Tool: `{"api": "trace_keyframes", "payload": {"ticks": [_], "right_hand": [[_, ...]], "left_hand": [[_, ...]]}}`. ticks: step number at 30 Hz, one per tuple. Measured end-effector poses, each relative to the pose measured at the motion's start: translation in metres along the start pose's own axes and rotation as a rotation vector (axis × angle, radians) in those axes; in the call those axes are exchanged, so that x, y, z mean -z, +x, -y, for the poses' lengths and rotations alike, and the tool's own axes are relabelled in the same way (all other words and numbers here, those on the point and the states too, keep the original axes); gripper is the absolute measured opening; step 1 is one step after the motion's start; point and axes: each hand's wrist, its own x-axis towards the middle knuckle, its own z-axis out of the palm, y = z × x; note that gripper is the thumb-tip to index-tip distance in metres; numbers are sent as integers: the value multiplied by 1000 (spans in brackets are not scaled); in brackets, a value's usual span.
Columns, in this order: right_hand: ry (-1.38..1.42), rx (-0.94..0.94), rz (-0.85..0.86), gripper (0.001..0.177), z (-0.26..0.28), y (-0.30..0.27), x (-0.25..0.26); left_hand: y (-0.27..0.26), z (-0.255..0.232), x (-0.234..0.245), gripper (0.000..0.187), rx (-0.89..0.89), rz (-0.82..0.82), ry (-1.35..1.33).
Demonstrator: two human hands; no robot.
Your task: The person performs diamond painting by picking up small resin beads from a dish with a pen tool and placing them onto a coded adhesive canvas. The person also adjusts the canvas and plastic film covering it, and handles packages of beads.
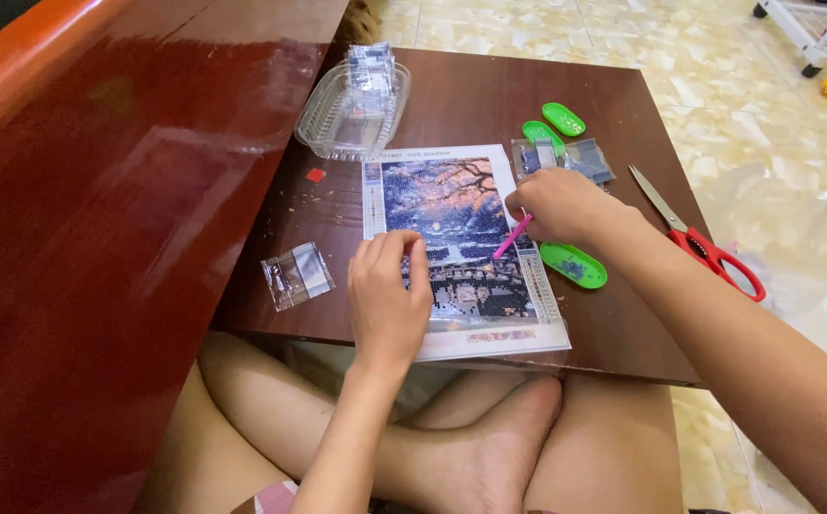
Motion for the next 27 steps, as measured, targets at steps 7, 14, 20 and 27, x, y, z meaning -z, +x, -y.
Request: {"api": "trace_keyframes", "payload": {"ticks": [7,14,20,27], "right_hand": [[41,65,3,13,6,-1,8],[272,-102,-317,19,6,-27,10],[805,-363,-774,11,72,-108,12],[1145,-660,-831,18,137,-161,-3]], "left_hand": [[-28,5,9,8,-59,50,-10],[-49,5,27,24,-136,76,-14],[-71,1,51,35,-49,-16,147],[-94,14,65,29,496,-28,252]]}}
